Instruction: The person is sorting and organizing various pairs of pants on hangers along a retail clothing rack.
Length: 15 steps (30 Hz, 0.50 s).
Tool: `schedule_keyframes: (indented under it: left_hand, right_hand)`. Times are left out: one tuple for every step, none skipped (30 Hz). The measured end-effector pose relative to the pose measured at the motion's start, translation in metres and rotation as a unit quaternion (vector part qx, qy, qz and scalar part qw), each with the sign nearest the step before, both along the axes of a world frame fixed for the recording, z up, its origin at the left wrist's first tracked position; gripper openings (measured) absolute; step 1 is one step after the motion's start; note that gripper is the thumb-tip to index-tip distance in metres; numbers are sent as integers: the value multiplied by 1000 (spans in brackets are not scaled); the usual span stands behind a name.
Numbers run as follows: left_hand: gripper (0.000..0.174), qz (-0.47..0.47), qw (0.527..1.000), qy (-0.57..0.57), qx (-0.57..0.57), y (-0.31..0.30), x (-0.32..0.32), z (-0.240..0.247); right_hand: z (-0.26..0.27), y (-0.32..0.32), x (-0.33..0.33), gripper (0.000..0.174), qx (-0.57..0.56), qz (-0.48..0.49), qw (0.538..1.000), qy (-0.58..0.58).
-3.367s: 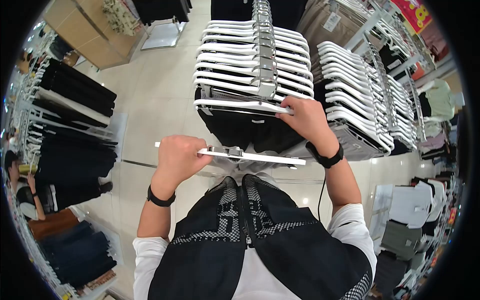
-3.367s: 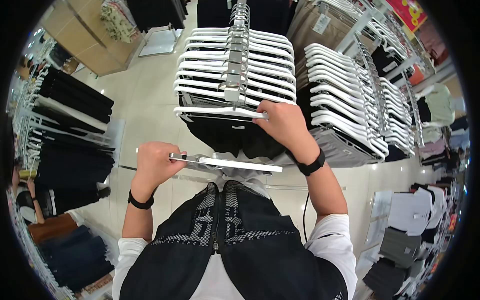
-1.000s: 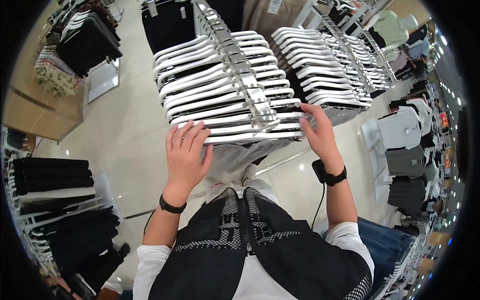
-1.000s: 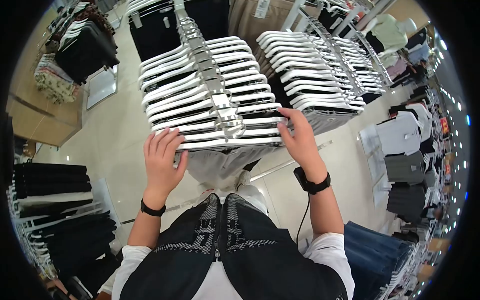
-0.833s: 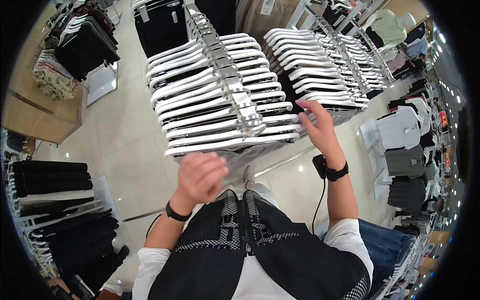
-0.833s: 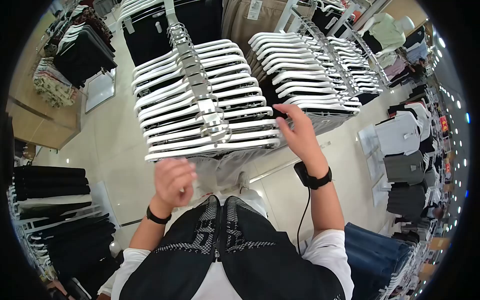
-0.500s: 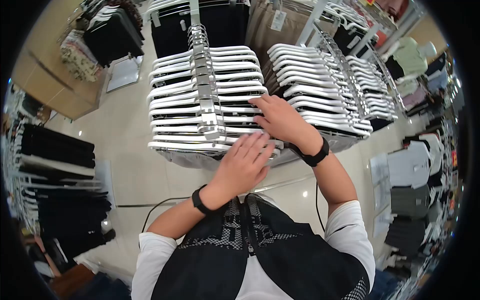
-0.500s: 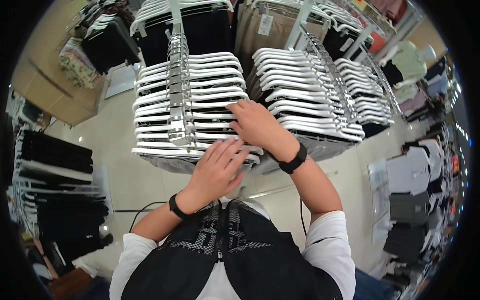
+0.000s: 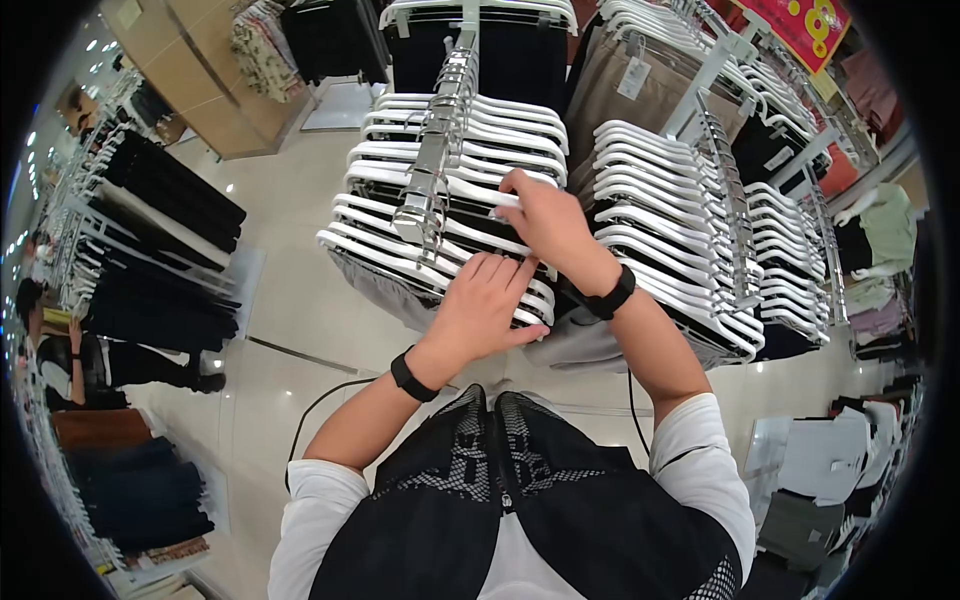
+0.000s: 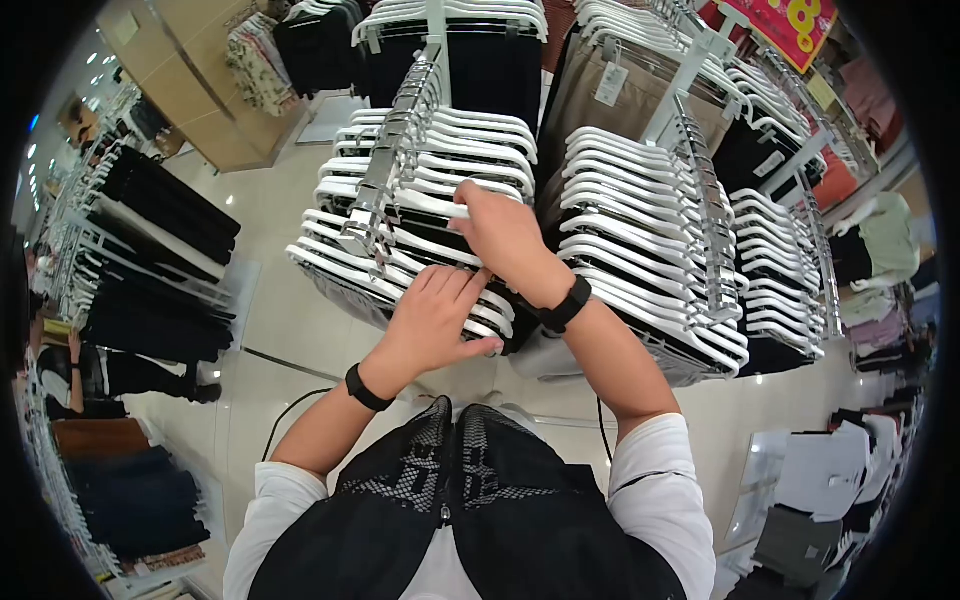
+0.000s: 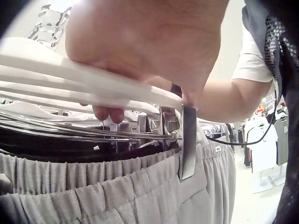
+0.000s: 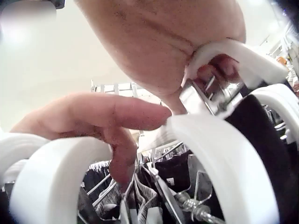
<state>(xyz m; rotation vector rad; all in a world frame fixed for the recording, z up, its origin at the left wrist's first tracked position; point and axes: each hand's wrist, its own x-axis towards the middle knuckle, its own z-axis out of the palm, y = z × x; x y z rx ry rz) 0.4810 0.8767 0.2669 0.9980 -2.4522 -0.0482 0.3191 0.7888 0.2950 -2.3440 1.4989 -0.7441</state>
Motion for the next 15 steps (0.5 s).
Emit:
schedule_keyframes:
  left_hand:
    - [85,5,1000,-7,5,2,0,1]
    - [85,9,1000,-13,10,3,0,3]
    - [85,11,1000,-17,16,3,-1,4]
    - [85,8,1000,-10,9,3,-2,4]
    - [86,3,1000,-2,4,3,-1,3]
    - [86,-1,1000,6,-1,1,0,2]
    - [86,-3,1000,9,1,0,0,2]
    - [86,-4,1000,11,7,1,2,2]
    - [86,-7,1000,11,19,1,3,3]
    - [86,-10,1000,13,19,-1,5,4]
    - [86,-15,1000,15,22,0,6,4]
    - [86,-22,999,16,27,2,7,3]
    - [86,-22,999,14,29,3,8,3]
    - [86,-23,999,12,26,3,9,3]
    - [86,-23,999,11,24,3,10,3]
  right_hand:
    - [3,2,-2,38,-36,-3,999,-8]
    - [7,5,-4,38,-72,-9,997,-15]
    - [12,13,-7,38,-80,-13,997,-18]
    - [12,20,-13,38,-81,-22,996,-20]
    - [11,28,-21,38,-81,-31,996,-23]
    - [9,37,-28,39,-80,-41,996,-25]
    - [9,49,-35,37,-49,-75,996,-14]
    - [5,60,-43,36,-88,-69,993,-27]
    - [4,73,-48,35,-85,-82,993,-18]
    - [7,84,-51,35,-83,-97,992,-9]
    - [7,94,-54,35,-85,-116,990,-13]
    - [9,105,-57,35,-85,-136,987,-17]
    - [19,114,-60,35,-54,-167,984,-21]
    - [26,124,-64,35,-32,-195,980,-25]
    - [30,134,-69,35,-33,-207,977,-23]
